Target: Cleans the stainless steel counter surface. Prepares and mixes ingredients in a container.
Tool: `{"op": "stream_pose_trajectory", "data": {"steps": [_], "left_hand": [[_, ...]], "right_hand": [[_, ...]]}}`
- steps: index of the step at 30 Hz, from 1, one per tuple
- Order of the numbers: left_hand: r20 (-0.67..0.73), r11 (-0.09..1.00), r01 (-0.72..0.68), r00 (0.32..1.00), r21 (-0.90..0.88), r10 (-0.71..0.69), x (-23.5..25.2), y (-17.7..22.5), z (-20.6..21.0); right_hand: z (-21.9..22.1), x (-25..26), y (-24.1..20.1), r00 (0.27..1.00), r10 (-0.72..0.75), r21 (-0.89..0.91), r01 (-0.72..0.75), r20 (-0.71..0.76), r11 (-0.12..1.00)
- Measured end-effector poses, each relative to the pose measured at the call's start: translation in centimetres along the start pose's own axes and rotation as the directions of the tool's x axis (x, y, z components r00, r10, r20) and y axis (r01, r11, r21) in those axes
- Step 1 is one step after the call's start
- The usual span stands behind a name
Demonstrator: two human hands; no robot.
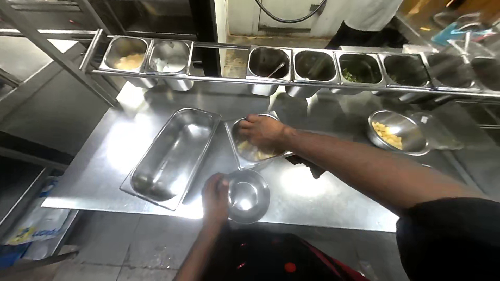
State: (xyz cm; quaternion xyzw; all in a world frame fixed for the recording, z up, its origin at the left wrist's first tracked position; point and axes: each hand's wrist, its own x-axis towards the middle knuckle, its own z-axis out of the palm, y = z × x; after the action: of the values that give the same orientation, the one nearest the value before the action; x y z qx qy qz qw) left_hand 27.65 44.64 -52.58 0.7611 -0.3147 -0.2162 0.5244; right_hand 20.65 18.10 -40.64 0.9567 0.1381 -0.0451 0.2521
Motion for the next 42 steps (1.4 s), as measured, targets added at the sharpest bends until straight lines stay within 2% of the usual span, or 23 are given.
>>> {"op": "stream_pose_trajectory", "data": {"steps": [2, 3, 5, 7, 9, 11, 13, 15, 19, 24, 27, 29, 32, 38, 40, 42], "left_hand": [[-0.073, 0.995, -0.096, 0.993, -0.016, 0.094, 0.8, 1.8, 0.6], [-0.067, 0.996, -0.079, 0.995, -0.038, 0.076, 1.6, 3.3, 0.6], [0.027, 0.992, 0.084, 0.996, -0.092, -0.082, 3.8, 6.8, 0.6], [0.122, 0.957, 0.256, 0.963, -0.135, -0.24, 6.4, 9.5, 1.6], [0.169, 0.915, 0.348, 0.933, -0.203, -0.317, 8.4, 10.5, 2.8], [0.153, 0.889, 0.365, 0.93, -0.276, -0.334, 8.9, 11.1, 3.8], [0.112, 0.913, 0.307, 0.952, -0.27, -0.286, 9.3, 11.4, 4.1], [0.095, 0.948, 0.202, 0.978, -0.245, -0.184, 9.2, 11.9, 3.9], [0.038, 0.985, -0.037, 0.998, -0.168, 0.044, 9.2, 14.3, 3.4], [0.018, 0.961, -0.27, 0.962, -0.055, 0.272, 8.7, 16.9, 3.2], [-0.02, 0.919, -0.383, 0.924, -0.095, 0.383, 8.2, 18.0, 2.9], [-0.055, 0.904, -0.407, 0.913, -0.132, 0.404, 8.3, 18.3, 2.8], [-0.112, 0.899, -0.417, 0.908, -0.136, 0.404, 8.5, 18.3, 3.0], [-0.184, 0.839, -0.541, 0.831, -0.054, 0.524, 6.7, 17.4, 4.1], [-0.179, 0.835, -0.544, 0.832, -0.079, 0.525, 5.2, 16.9, 4.7], [-0.165, 0.827, -0.541, 0.839, -0.153, 0.518, 4.3, 16.1, 5.2]], "right_hand": [[0.4, -0.7, 0.9, 1.0, -0.008, -0.054, 0.007, -0.017, 0.998], [0.4, -1.1, 1.3, 1.0, 0.001, -0.06, 0.0, 0.01, 0.998], [0.5, -1.7, 1.7, 0.997, 0.031, -0.07, -0.027, 0.064, 0.997], [0.8, -2.1, 2.0, 0.996, 0.056, -0.07, -0.051, 0.073, 0.996], [0.9, -2.5, 2.0, 0.994, 0.075, -0.065, -0.07, 0.085, 0.995], [0.4, -3.1, 2.1, 0.989, 0.092, -0.056, -0.086, 0.119, 0.995], [-1.2, -4.2, 1.9, 0.971, 0.148, -0.009, -0.149, 0.189, 0.989], [-3.7, -5.7, 1.0, 0.924, 0.27, 0.032, -0.289, 0.27, 0.957], [-8.1, -8.2, -0.5, 0.837, 0.509, 0.059, -0.529, 0.202, 0.846], [-7.6, -8.2, -2.2, 0.73, 0.673, -0.033, -0.675, 0.122, 0.737], [-7.1, -8.5, -3.9, 0.681, 0.726, 0.008, -0.73, 0.098, 0.684], [-7.9, -8.4, -5.1, 0.667, 0.714, 0.143, -0.744, 0.212, 0.652], [-10.3, -8.6, -5.0, 0.577, 0.678, 0.359, -0.816, 0.454, 0.454], [-11.3, -9.3, -4.5, 0.292, 0.827, 0.497, -0.868, 0.481, 0.018], [-11.3, -8.9, -5.0, 0.268, 0.813, 0.557, -0.827, 0.516, -0.081], [-10.4, -8.1, -6.5, 0.31, 0.828, 0.63, -0.774, 0.467, -0.065]]}}
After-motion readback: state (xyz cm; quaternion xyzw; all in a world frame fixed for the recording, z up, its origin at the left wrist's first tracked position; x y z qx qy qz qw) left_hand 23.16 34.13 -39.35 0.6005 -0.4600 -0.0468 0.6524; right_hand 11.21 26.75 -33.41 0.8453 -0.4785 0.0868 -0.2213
